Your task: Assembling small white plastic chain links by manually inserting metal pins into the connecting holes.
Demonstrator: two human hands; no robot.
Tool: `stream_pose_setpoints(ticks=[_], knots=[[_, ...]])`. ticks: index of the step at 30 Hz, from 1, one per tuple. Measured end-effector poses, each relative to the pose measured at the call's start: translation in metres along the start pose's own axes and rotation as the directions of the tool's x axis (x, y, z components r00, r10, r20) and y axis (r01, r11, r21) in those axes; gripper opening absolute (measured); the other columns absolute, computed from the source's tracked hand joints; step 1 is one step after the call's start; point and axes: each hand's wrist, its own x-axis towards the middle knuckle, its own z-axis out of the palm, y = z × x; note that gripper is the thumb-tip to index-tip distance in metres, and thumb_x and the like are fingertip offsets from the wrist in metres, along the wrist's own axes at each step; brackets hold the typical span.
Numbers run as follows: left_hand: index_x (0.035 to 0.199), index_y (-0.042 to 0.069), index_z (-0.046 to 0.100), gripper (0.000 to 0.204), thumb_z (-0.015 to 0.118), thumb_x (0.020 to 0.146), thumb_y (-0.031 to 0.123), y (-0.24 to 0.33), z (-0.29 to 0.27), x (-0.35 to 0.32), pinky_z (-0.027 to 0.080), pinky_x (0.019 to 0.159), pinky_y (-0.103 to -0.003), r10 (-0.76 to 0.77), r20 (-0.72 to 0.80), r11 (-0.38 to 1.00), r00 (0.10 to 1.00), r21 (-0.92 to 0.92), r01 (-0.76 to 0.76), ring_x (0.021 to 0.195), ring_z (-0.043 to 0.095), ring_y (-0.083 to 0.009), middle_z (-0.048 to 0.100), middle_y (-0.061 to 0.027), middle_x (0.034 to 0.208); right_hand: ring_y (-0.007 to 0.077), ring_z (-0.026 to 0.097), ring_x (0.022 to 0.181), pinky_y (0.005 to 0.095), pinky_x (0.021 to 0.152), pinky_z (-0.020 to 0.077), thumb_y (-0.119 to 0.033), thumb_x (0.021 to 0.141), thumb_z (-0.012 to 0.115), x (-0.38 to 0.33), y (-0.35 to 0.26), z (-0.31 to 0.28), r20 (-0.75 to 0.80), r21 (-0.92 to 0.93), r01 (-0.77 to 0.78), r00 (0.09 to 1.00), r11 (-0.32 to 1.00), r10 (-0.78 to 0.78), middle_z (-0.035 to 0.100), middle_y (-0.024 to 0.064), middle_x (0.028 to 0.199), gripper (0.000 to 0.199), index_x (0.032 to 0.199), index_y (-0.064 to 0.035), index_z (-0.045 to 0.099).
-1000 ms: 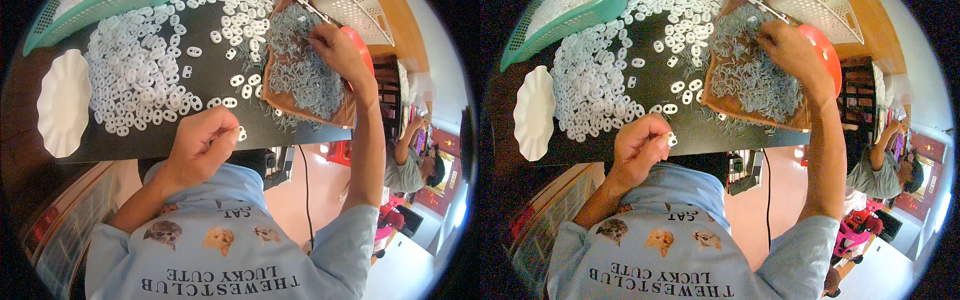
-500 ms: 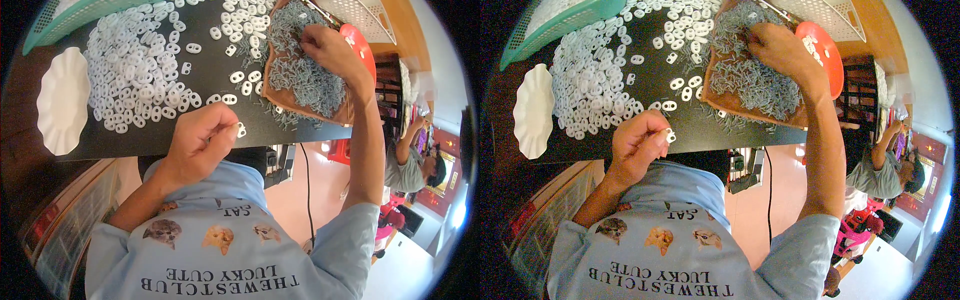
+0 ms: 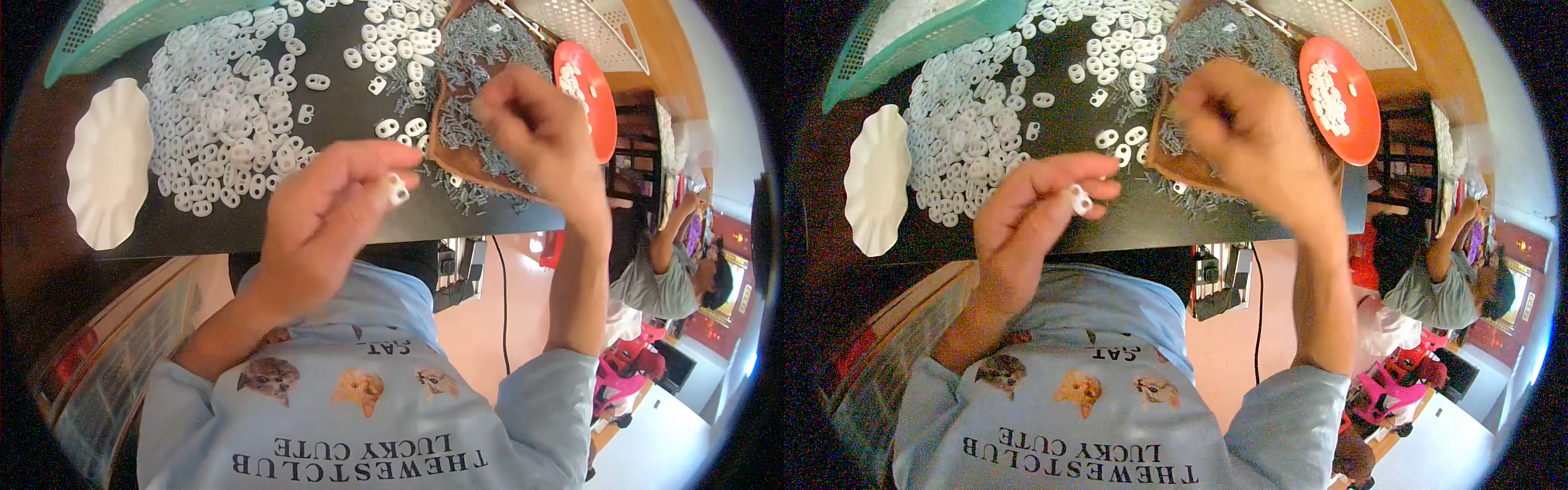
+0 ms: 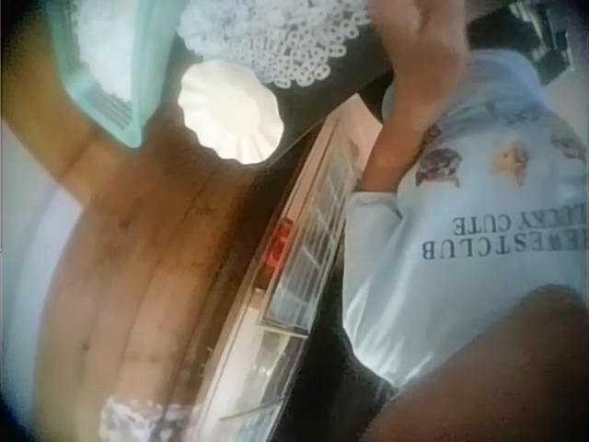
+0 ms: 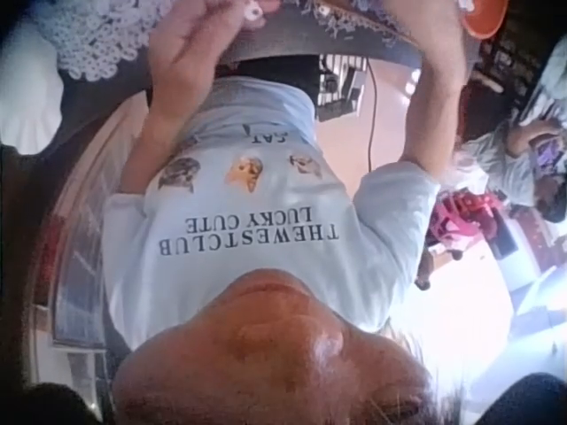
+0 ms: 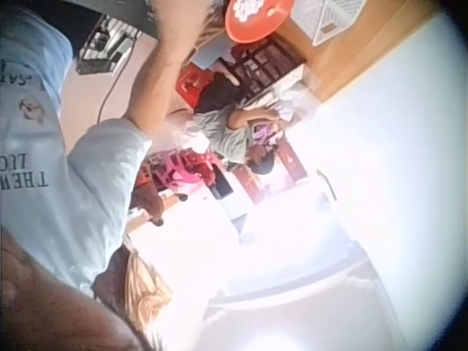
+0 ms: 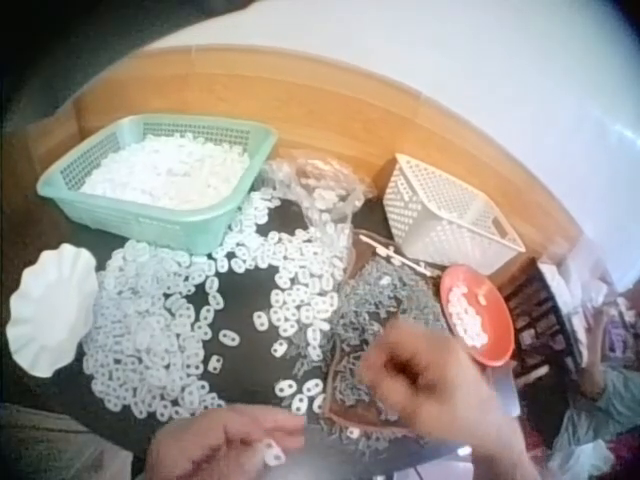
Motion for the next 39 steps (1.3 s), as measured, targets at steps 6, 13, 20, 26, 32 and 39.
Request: stream_pose_setpoints(ticks=[6, 13, 20, 26, 32, 39], knots=[[0.109, -0.004, 0.057, 0.021, 0.048, 0.095, 0.01, -0.001, -0.007, -0.001, 0.049, 0.084, -0.025, -0.241, -0.059, 0.938, 0.969, -0.27, 0.217, 0.096, 0.059, -0.0101, 0.063, -0.0098, 0.108, 0.022, 0.056, 0.066, 0.0316, 0.057, 0.0434, -0.001, 0.078, 0.063, -0.013, -0.021, 0.047, 0.005, -0.066, 0.293, 0.956, 0.954, -0.293, 0.052, 0.008, 0.073, 0.01, 0.084, -0.0015, 0.055], [0.1, -0.002, 0.057, 0.017, 0.049, 0.094, 0.012, -0.003, -0.005, 0.0, 0.052, 0.086, -0.031, -0.318, -0.084, 0.887, 0.944, -0.377, 0.266, 0.097, 0.061, -0.0137, 0.063, -0.0108, 0.109, 0.0288, 0.059, 0.067, 0.0377, 0.057, 0.049, 0.0, 0.074, 0.065, -0.013, -0.022, 0.055, -0.012, -0.244, 0.308, 0.947, 0.919, -0.32, 0.053, 0.0101, 0.08, 0.018, 0.091, -0.0045, 0.059], [0.1, 0.001, 0.054, 0.016, 0.048, 0.094, 0.015, -0.01, 0.003, 0.002, 0.054, 0.086, -0.04, -0.31, -0.066, 0.862, 0.948, -0.44, 0.251, 0.1, 0.064, -0.0231, 0.063, -0.0135, 0.107, 0.0252, 0.06, 0.066, 0.0357, 0.053, 0.0494, 0.001, 0.068, 0.064, -0.019, -0.005, 0.048, -0.002, -0.279, 0.499, 0.854, 0.82, -0.52, 0.052, 0.0075, 0.081, 0.027, 0.094, -0.0063, 0.062], [0.1, 0.001, 0.056, 0.016, 0.05, 0.093, 0.014, -0.012, -0.004, 0.002, 0.052, 0.087, -0.037, -0.318, -0.004, 0.818, 0.948, -0.507, 0.272, 0.102, 0.063, -0.0207, 0.063, -0.0116, 0.107, 0.0238, 0.059, 0.064, 0.0339, 0.051, 0.0484, 0.0, 0.066, 0.065, -0.017, -0.01, 0.043, 0.088, -0.38, 0.506, 0.853, 0.774, -0.514, 0.051, 0.0065, 0.078, 0.027, 0.092, -0.0056, 0.062], [0.101, 0.0, 0.059, 0.017, 0.052, 0.093, 0.013, -0.007, -0.004, 0.004, 0.051, 0.087, -0.031, -0.374, 0.023, 0.754, 0.927, -0.574, 0.319, 0.102, 0.062, -0.0175, 0.064, -0.0094, 0.106, 0.025, 0.057, 0.063, 0.0348, 0.052, 0.047, 0.001, 0.069, 0.066, -0.017, -0.005, 0.041, 0.128, -0.41, 0.569, 0.81, 0.713, -0.573, 0.052, 0.0091, 0.079, 0.022, 0.09, -0.0032, 0.062], [0.103, 0.001, 0.057, 0.015, 0.049, 0.094, 0.011, -0.009, -0.007, -0.004, 0.049, 0.068, -0.024, -0.209, -0.033, 0.93, 0.977, -0.315, 0.188, 0.077, 0.06, -0.0116, 0.062, -0.0073, 0.094, 0.0184, 0.049, 0.064, 0.0287, 0.06, 0.0419, -0.008, 0.089, 0.061, -0.022, -0.018, 0.044, -0.022, 0.244, 0.141, 0.99, 0.959, -0.14, 0.051, 0.0084, 0.073, 0.009, 0.088, 0.0002, 0.056]])
